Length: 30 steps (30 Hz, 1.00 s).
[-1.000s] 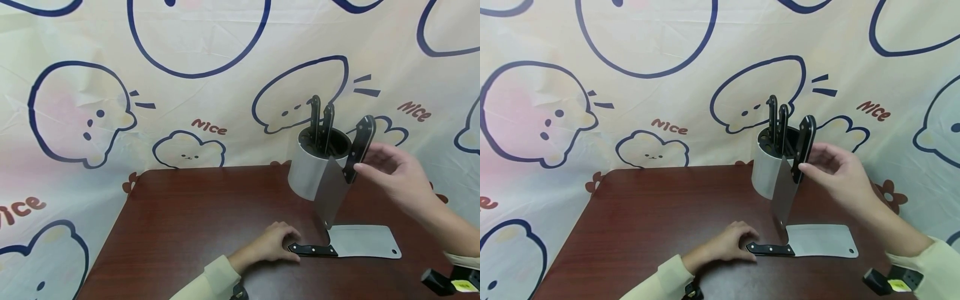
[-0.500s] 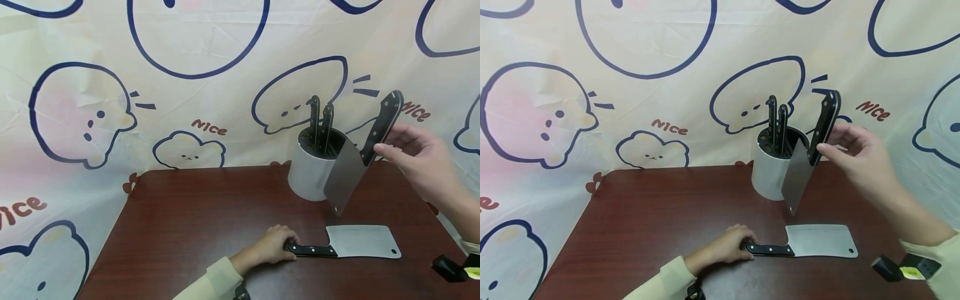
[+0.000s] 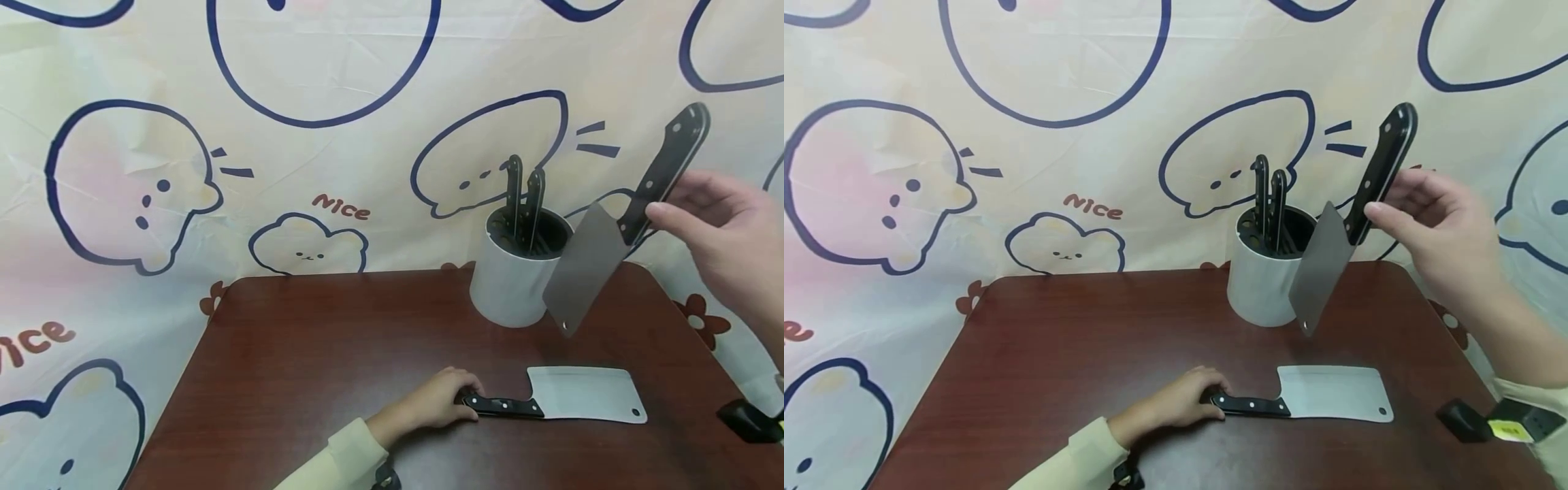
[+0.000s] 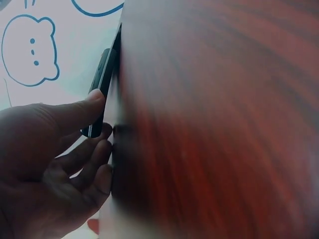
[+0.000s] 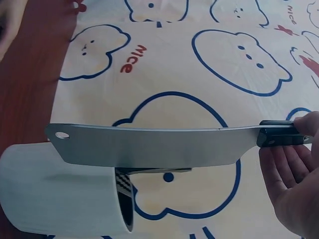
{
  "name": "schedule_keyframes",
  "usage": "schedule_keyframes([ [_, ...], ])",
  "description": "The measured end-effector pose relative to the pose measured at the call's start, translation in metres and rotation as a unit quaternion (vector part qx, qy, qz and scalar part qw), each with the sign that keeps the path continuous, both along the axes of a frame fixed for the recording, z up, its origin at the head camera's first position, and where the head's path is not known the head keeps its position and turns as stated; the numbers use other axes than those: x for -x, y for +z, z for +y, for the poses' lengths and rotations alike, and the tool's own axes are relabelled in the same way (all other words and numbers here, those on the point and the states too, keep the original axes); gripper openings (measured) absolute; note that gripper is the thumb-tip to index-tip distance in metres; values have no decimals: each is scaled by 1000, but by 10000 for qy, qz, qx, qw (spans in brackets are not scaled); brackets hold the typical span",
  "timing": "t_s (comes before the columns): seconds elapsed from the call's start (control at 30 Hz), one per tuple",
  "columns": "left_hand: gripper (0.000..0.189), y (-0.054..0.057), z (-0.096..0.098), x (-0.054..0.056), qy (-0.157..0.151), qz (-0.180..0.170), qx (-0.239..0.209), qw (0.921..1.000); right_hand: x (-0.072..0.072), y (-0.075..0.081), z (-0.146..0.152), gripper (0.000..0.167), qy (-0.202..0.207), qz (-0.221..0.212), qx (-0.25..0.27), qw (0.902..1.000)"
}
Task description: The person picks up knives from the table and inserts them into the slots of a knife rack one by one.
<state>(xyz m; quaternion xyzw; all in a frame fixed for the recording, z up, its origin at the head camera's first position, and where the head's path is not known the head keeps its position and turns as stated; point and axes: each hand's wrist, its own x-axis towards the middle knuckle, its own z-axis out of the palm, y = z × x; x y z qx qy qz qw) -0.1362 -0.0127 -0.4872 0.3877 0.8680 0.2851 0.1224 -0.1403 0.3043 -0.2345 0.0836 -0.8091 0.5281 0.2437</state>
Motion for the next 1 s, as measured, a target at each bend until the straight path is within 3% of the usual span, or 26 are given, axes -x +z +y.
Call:
schedule_keyframes([
  [0.07, 28, 0, -2, 0, -64, -31, -84, 9999, 4, 2, 3, 36, 421, 272, 525, 9974],
  [0.17, 28, 2, -6, 1, -165, -101, -163, 9997, 9, 7, 7, 37, 1009, 608, 1191, 9859],
  [0.23, 28, 3, -9, 1, -225, -207, -202, 9993, 14, 10, 9, 37, 1524, 808, 1771, 9690],
  [0.33, 28, 4, -14, 1, -301, -285, -220, 9989, 19, 16, 10, 37, 1666, 959, 1907, 9626],
  [0.57, 24, 10, -25, 2, -390, -330, -540, 9972, 29, 29, 9, 33, 1230, 1042, 1824, 9699],
  [0.73, 24, 20, -34, 3, -329, -695, -1088, 9911, 37, 35, 8, 35, 996, 1082, 1615, 9759],
  [0.87, 24, 29, -39, 5, -231, -932, -1479, 9843, 42, 40, 8, 36, 410, 886, 1202, 9879],
  [1.0, 27, 34, -44, 8, -255, -821, -1884, 9783, 46, 45, 5, 38, -254, 591, 480, 9968],
])
